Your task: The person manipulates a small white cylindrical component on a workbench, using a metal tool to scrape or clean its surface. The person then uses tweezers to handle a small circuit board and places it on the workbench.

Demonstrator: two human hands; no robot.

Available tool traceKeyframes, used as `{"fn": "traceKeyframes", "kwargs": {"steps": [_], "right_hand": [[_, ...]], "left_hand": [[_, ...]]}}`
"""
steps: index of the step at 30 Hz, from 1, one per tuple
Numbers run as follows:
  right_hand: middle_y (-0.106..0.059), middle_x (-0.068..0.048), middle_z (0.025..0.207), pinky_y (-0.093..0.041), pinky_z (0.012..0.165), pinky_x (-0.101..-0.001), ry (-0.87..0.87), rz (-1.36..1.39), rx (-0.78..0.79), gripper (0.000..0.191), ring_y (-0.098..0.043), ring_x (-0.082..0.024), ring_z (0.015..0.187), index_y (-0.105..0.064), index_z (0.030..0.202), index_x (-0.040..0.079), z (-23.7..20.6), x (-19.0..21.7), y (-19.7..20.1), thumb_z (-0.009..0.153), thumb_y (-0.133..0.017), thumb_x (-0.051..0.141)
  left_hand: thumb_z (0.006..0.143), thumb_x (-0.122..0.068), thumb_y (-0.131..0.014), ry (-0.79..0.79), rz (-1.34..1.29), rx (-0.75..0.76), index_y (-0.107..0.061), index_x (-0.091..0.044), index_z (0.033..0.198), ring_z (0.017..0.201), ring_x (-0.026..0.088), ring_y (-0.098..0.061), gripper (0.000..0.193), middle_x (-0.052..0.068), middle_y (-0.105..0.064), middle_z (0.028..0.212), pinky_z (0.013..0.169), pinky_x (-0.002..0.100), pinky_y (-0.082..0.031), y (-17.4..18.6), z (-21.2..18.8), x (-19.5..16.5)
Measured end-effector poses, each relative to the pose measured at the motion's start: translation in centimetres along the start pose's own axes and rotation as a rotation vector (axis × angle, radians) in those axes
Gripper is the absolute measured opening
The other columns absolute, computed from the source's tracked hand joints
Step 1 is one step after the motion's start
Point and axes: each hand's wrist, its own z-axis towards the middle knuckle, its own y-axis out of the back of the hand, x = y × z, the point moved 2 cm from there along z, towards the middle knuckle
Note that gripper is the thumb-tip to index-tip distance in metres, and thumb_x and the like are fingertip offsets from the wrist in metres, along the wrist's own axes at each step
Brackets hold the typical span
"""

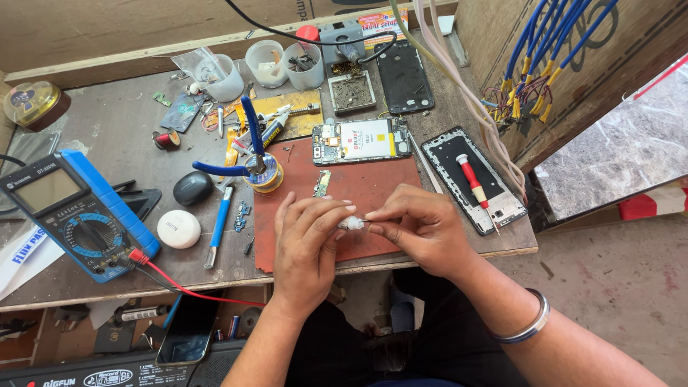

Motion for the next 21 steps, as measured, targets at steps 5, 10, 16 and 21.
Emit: {"fn": "traceKeyframes", "kwargs": {"steps": [5, 10, 16, 21], "right_hand": [[-0.068, -0.001, 0.088, -0.035, 0.048, -0.0196, -0.045, -0.046, -0.016, 0.010, -0.049, 0.000, 0.055, -0.077, 0.099, 0.006, 0.01, 0.16, 0.12, 0.090, -0.077, 0.004], [-0.068, -0.001, 0.086, -0.033, 0.049, -0.0200, -0.058, -0.075, -0.016, 0.010, -0.048, -0.001, 0.054, -0.077, 0.099, 0.006, 0.00, 0.10, 0.05, 0.089, -0.078, 0.006], [-0.067, -0.001, 0.081, -0.036, 0.053, -0.0230, -0.130, -0.098, 0.023, 0.009, -0.050, -0.004, 0.059, -0.078, 0.096, 0.005, 0.11, -0.33, 0.28, 0.088, -0.077, 0.011], [-0.067, -0.001, 0.081, -0.044, 0.062, -0.0249, -0.222, 0.006, 0.108, 0.011, -0.057, -0.007, 0.071, -0.076, 0.093, 0.003, 0.63, -0.69, 0.62, 0.089, -0.075, 0.013]], "left_hand": [[0.098, -0.011, -0.062, 0.004, 0.005, -0.003, -0.068, -0.017, 0.125, 0.122, 0.024, -0.060, 0.028, -0.002, -0.069, 0.123, 0.121, 0.055, -0.031, 0.02, 0.03, -0.12], [0.098, -0.011, -0.062, 0.003, 0.000, -0.004, -0.068, -0.017, 0.125, 0.122, 0.024, -0.061, 0.028, -0.002, -0.069, 0.123, 0.121, 0.055, -0.031, 0.08, 0.10, -0.23], [0.095, -0.009, -0.063, 0.009, 0.022, 0.003, -0.069, -0.017, 0.123, 0.120, 0.023, -0.060, 0.030, -0.002, -0.069, 0.120, 0.119, 0.055, -0.032, 0.03, 0.15, -0.39], [0.091, -0.006, -0.064, -0.002, 0.044, 0.023, -0.070, -0.017, 0.122, 0.118, 0.023, -0.060, 0.033, -0.002, -0.067, 0.116, 0.118, 0.054, -0.033, 0.06, 0.17, -0.50]]}}
